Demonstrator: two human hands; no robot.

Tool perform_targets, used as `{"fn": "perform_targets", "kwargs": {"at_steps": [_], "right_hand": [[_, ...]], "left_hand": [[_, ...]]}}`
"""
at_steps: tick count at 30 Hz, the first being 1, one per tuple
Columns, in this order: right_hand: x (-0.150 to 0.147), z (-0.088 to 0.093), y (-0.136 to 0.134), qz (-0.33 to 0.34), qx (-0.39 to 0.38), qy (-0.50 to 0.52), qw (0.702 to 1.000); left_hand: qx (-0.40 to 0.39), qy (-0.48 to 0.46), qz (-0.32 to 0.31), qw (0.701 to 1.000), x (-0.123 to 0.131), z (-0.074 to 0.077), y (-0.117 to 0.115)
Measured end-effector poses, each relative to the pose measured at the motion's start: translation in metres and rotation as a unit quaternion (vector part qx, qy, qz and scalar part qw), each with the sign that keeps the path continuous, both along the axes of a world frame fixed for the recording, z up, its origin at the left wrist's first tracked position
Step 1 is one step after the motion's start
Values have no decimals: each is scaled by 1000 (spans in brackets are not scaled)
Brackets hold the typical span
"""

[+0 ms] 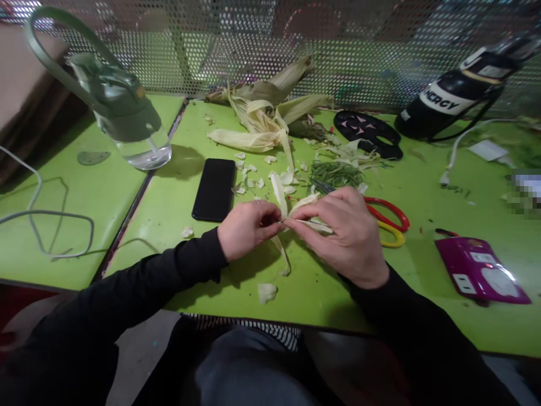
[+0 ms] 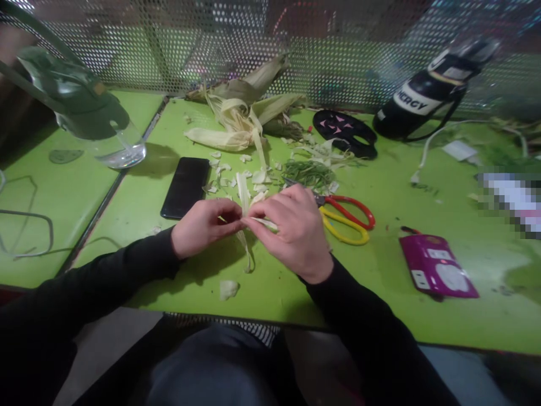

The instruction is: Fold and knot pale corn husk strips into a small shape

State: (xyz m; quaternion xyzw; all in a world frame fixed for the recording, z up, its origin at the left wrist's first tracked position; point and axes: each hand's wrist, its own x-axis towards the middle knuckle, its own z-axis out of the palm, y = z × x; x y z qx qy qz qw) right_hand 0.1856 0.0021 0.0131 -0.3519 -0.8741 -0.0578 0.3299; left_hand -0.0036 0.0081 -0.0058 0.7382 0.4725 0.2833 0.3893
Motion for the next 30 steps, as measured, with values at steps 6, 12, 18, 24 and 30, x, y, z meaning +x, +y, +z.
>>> {"fn": "perform_targets", "kwargs": {"at_steps": [6, 12, 18, 24, 30], "right_hand": [[-1, -3, 2, 51, 100, -48, 993], [4, 6, 4, 123, 181, -79, 973], [7, -1, 15, 122, 29, -27, 992], [-1, -18, 14, 100, -81, 67, 989], [-9, -25, 1, -32, -112, 155, 981]], "left_hand": [[-52, 18, -45, 997, 1, -1, 0], [-183, -72, -55, 979, 1, -3, 3], [-286, -169, -55, 942, 2, 1, 3], [-266, -180, -85, 943, 5, -6, -2], [-269, -235, -41, 933, 9, -8, -5]]}}
